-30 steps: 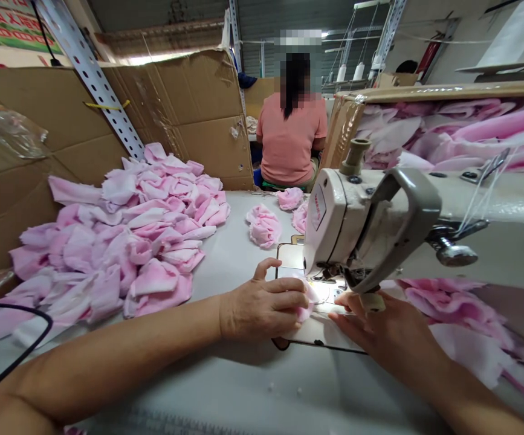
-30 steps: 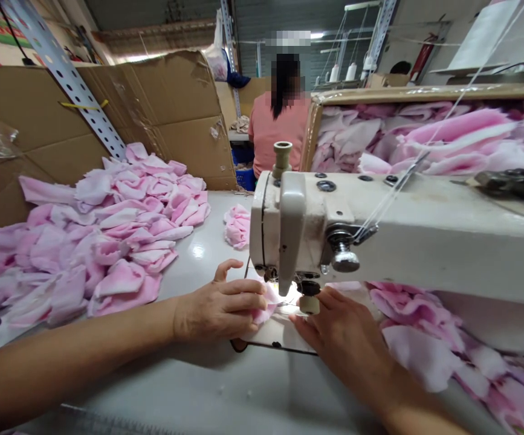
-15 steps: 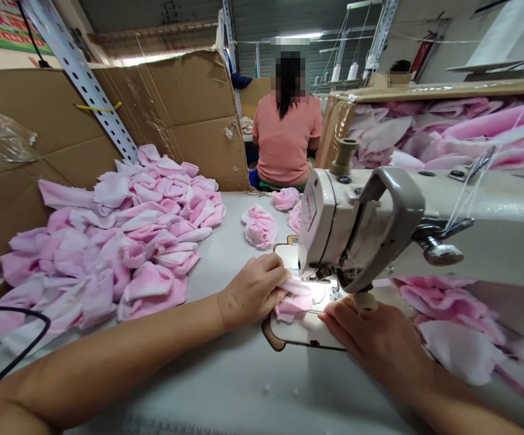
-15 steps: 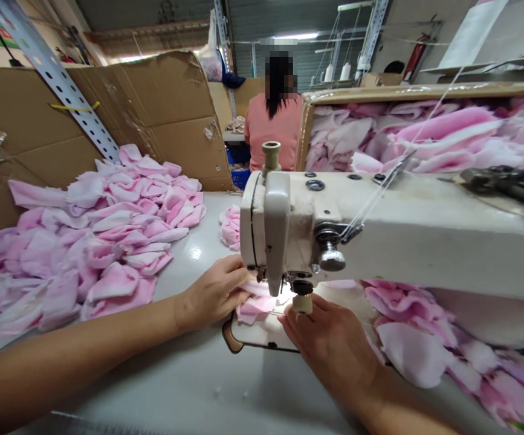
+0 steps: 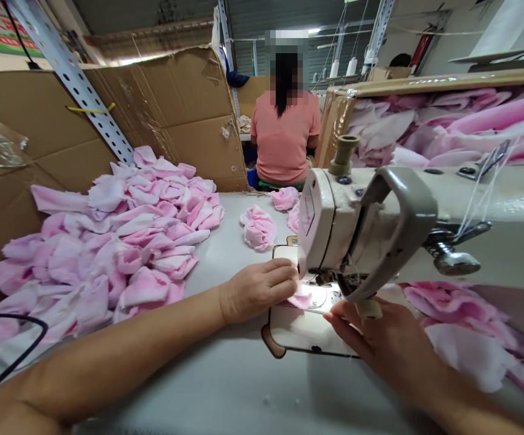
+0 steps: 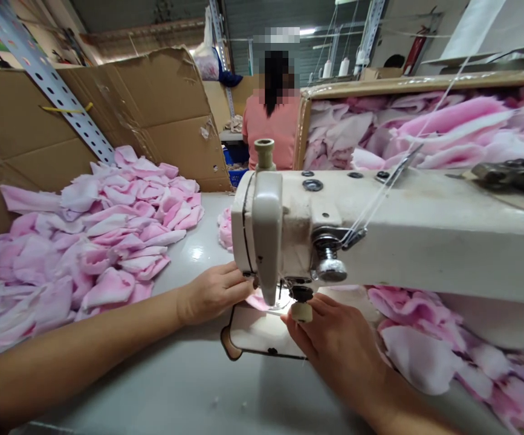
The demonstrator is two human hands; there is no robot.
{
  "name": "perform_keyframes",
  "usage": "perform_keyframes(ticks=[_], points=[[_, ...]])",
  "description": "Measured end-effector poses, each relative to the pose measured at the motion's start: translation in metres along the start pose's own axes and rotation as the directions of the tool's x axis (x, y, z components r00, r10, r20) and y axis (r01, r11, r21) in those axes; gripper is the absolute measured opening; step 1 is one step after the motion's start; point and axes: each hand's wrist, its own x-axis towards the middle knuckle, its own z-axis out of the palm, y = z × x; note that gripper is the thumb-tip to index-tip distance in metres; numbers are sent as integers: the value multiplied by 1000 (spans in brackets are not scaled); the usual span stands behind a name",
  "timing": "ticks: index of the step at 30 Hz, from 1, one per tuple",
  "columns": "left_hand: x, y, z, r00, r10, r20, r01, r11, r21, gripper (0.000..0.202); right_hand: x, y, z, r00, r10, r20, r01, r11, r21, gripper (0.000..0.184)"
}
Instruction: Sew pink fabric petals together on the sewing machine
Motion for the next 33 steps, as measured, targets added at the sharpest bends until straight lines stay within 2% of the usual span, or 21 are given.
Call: perform_keyframes(ticks=[2,4,6,8,10,12,14,17,21,25,27,29,33], points=[[0,-12,-5,990,137,32,-136,990,-45,17,2,-3,1,999,-16,34,17,1000,-22,30],[-2,-17,-9,988,149,39,-143,983,-118,13,3,-6,2,997,-32,70,35,998,-43,29],[-4,-14,-10,996,85,10,-82,983,-165,7,3,-7,2,994,-35,99,41,997,-62,27],[-4,-7,-8,999,-7,-44,1,989,-148,19,3,-8,3,993,-26,112,34,997,-69,25],[-1,2,-5,992,-102,-80,96,992,-75,23,2,-8,3,994,-26,110,33,997,-63,25],[3,9,-4,982,-178,-67,179,984,12,17,2,-8,3,994,-36,100,43,997,-62,26],[7,13,-3,977,-212,-34,214,973,83,13,1,-8,3,995,-42,91,49,996,-69,26],[11,13,-3,983,-180,-29,182,971,154,10,2,-9,1,995,-43,95,50,996,-74,25],[9,7,-2,996,-43,-77,57,980,192,27,4,-11,-1,994,-58,91,65,995,-74,27],[6,4,1,995,62,-83,-50,988,145,31,7,-11,-3,996,-60,65,65,995,-78,29],[6,6,2,994,69,-82,-62,994,86,30,8,-12,-4,997,-58,45,61,995,-75,29],[7,9,2,997,31,-75,-31,1000,4,26,8,-12,-5,998,-52,45,55,997,-59,29],[7,15,5,989,-135,-63,128,986,-110,15,8,-11,-4,997,-38,71,40,999,-36,25]])
